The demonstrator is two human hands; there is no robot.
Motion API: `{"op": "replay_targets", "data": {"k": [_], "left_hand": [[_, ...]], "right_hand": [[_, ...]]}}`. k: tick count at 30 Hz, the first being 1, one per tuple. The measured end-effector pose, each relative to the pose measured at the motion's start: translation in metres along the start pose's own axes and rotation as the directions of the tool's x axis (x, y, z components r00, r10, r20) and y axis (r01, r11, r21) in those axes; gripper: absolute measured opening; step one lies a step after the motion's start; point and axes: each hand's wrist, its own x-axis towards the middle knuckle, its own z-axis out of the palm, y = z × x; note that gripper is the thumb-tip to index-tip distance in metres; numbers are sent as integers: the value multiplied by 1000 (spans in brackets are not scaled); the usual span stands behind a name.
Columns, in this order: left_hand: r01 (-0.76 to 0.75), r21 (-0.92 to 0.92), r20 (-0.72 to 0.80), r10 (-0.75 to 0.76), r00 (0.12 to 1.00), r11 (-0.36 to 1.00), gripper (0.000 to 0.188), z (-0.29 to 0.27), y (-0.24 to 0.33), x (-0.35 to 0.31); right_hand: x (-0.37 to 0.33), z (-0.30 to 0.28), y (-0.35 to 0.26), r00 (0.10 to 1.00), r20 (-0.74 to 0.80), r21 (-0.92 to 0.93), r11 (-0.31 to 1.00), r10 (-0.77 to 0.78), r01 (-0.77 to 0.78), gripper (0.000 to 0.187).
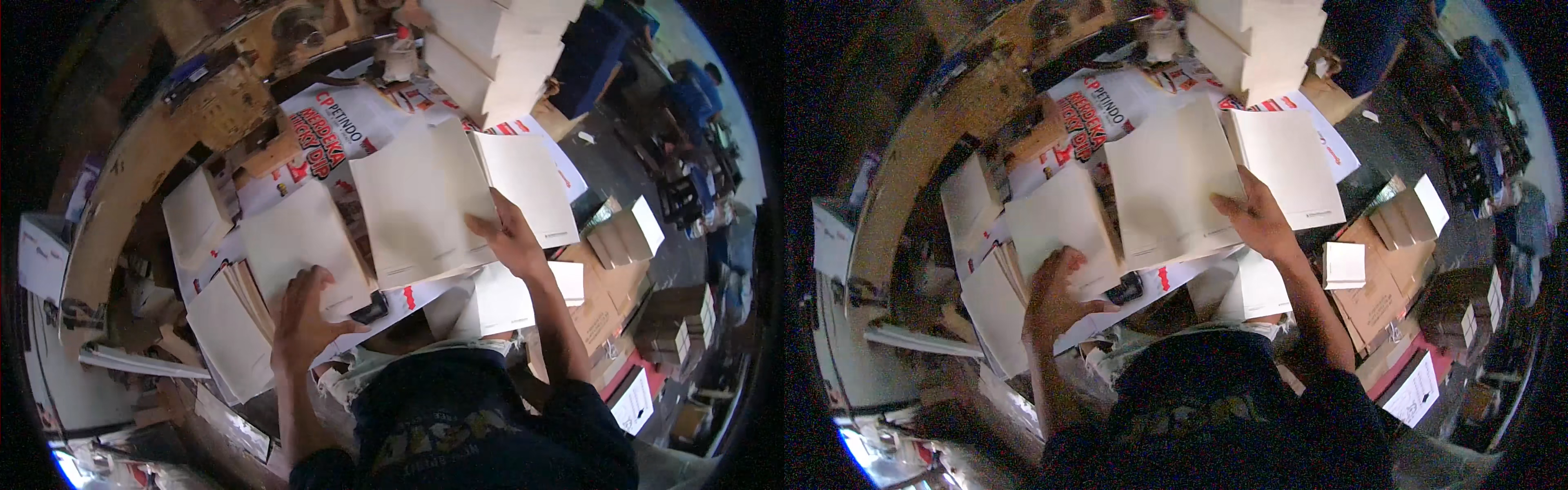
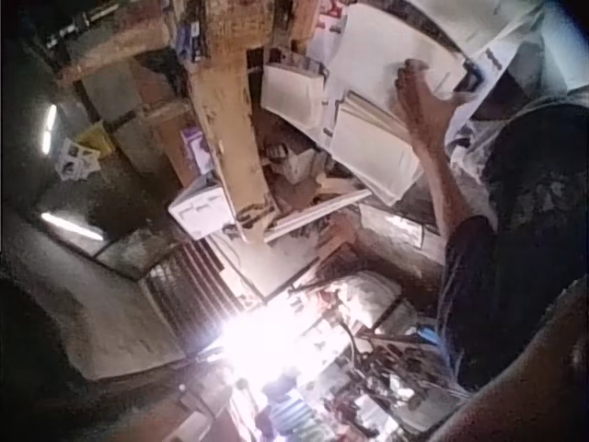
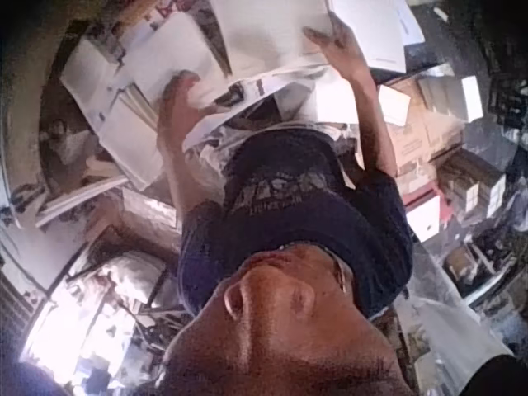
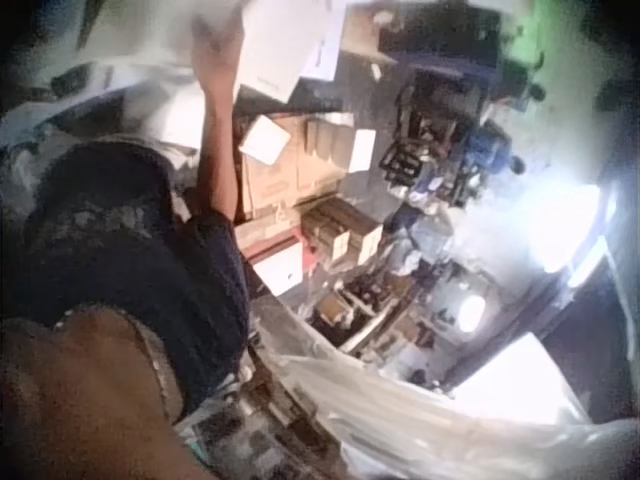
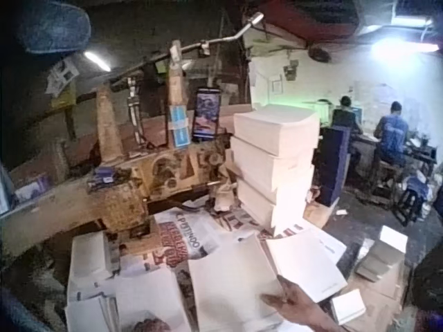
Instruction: The person picks up folded white paper items from various stacks by hand, turns them over, and places them onto a different stack on a cluttered workbench.
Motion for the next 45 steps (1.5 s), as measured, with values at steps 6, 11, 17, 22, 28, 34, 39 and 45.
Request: {"op": "replay_targets", "data": {"k": [6, 11, 17, 22, 28, 34, 39, 45], "left_hand": [[127, -309, 97, -101, 990, 943, 20, -18, -33, -12], [75, -692, -223, -311, 924, 718, 18, -36, -56, -40], [-414, -905, -332, -442, 833, -99, 42, -36, -104, -69], [406, -431, -249, -539, 805, 806, 47, -25, -104, -39], [258, -330, -401, -382, 833, 908, 45, -56, -80, -49], [297, -558, -500, -600, 624, 775, 47, -84, -209, -139], [409, -447, -442, -593, 673, 796, 45, -43, -353, -189], [738, 424, -720, -299, 626, 524, 68, -48, -274, -138]], "right_hand": [[15, 2, 21, 856, -39, 554, 724, 515, -410, 70], [5, 22, -20, 995, 33, -40, 995, 93, -92, 67], [-5, 71, -13, 997, 1, 255, 964, 77, -75, 71], [-3, 169, -50, 926, 346, 301, 953, -152, 44, 64], [-30, 202, -34, 851, 510, 536, 819, -123, -203, 71], [-17, 80, -51, 864, -77, -228, 852, -498, 471, 54], [-27, -69, 4, 771, -503, -777, 595, -390, -206, 55], [-62, -112, 39, 809, -519, -790, 515, -275, -331, 48]]}}
